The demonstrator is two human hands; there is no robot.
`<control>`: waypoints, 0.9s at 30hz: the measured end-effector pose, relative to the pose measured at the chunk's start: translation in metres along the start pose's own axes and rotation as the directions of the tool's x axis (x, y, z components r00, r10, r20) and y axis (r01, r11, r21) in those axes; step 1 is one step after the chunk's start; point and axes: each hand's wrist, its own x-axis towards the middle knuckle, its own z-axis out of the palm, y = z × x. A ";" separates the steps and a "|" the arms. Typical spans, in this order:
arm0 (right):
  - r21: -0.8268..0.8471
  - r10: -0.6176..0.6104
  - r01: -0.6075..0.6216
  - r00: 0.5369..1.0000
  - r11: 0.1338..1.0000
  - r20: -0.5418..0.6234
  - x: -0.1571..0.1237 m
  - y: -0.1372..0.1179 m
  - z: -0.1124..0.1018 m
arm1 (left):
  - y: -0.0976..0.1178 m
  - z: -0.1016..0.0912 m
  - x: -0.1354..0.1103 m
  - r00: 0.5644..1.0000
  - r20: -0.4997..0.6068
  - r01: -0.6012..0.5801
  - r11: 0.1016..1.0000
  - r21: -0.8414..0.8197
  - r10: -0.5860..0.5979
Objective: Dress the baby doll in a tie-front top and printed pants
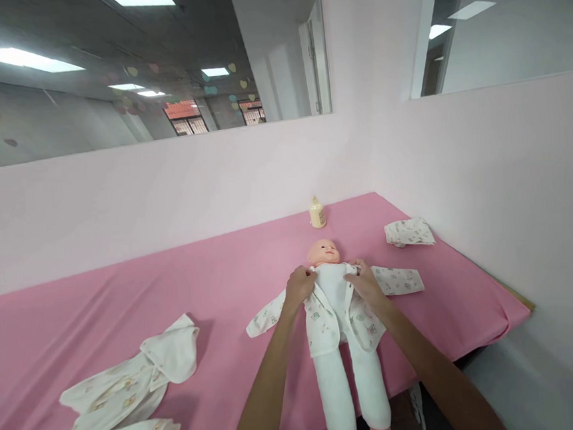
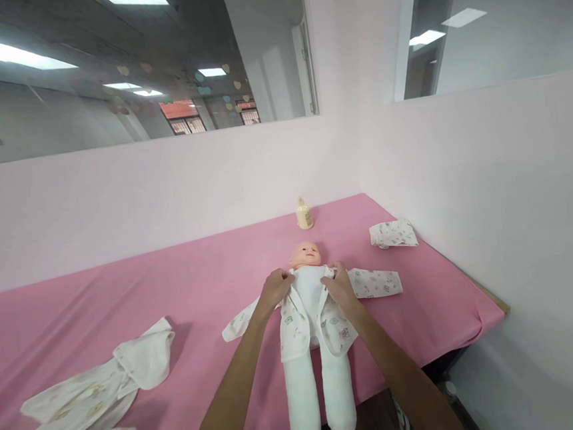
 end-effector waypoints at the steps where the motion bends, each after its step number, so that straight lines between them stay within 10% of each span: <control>1: 0.039 0.048 -0.048 0.999 0.998 -0.010 0.000 -0.001 -0.001 | 0.001 -0.001 -0.001 1.000 -0.005 0.004 1.000 0.027 -0.004; 8: 0.189 0.259 -0.293 0.948 0.937 0.185 -0.010 -0.014 -0.008 | 0.019 -0.001 -0.010 1.000 0.003 -0.029 0.976 0.215 0.029; 20: 0.242 0.109 -0.106 0.994 0.964 -0.001 0.003 -0.034 0.010 | 0.023 0.013 -0.002 0.924 -0.351 -0.027 0.942 0.335 0.152; 27: 0.277 0.041 -0.012 0.994 0.961 -0.098 0.016 -0.021 0.029 | 0.014 0.029 0.003 0.921 -0.344 -0.139 0.978 0.155 0.186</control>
